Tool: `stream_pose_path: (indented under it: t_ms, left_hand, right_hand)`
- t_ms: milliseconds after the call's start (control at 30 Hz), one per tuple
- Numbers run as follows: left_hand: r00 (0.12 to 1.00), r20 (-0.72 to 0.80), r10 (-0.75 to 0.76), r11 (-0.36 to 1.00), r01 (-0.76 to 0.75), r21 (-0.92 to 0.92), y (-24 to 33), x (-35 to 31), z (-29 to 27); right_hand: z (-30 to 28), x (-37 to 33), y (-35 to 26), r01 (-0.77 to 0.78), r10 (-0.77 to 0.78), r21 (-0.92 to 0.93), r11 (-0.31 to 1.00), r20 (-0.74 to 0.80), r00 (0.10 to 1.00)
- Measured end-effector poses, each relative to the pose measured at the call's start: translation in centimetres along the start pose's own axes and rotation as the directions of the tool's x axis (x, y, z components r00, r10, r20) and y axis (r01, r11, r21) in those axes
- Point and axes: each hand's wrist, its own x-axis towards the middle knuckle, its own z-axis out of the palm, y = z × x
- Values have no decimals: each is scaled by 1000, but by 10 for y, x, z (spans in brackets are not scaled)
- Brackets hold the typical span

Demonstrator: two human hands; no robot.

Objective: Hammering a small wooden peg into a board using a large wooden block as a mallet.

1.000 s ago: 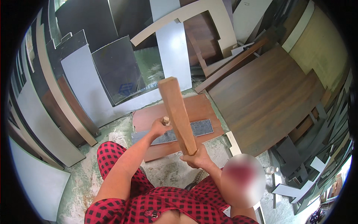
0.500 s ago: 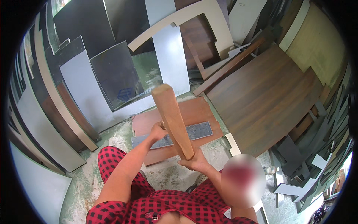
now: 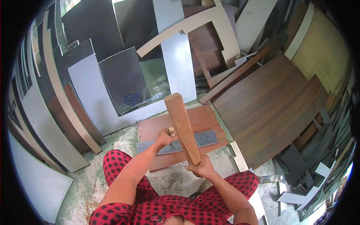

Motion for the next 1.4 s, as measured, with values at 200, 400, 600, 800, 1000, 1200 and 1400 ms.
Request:
stream_pose_path:
  t_ms: [200,400,600,800,1000,1200,1400]
  left_hand:
    - [977,-53,205,932,-179,316,-28,6,-4]
    - [971,57,232,790,-222,571,-36,8,-9]
    - [932,196,305,942,-325,83,-52,20,-16]
    - [984,177,25,985,-54,165,-29,13,-13]
    - [987,70,142,947,-156,282,-21,11,-6]
    - [973,68,219,896,-228,381,-37,24,-3]
    - [989,9,150,957,-147,248,-20,13,0]
  right_hand:
    - [6,14,31,-246,308,-322,914,158,938]
    - [3,13,26,-270,317,-206,941,247,916]
    - [1,8,17,-273,308,-173,946,227,924]
    - [2,1,8,-257,257,-15,966,125,958]
    - [1,10,23,-259,283,-160,953,150,947]
    - [0,2,20,-144,144,-8,990,129,981]
    - [2,11,37,-204,222,-179,962,84,971]
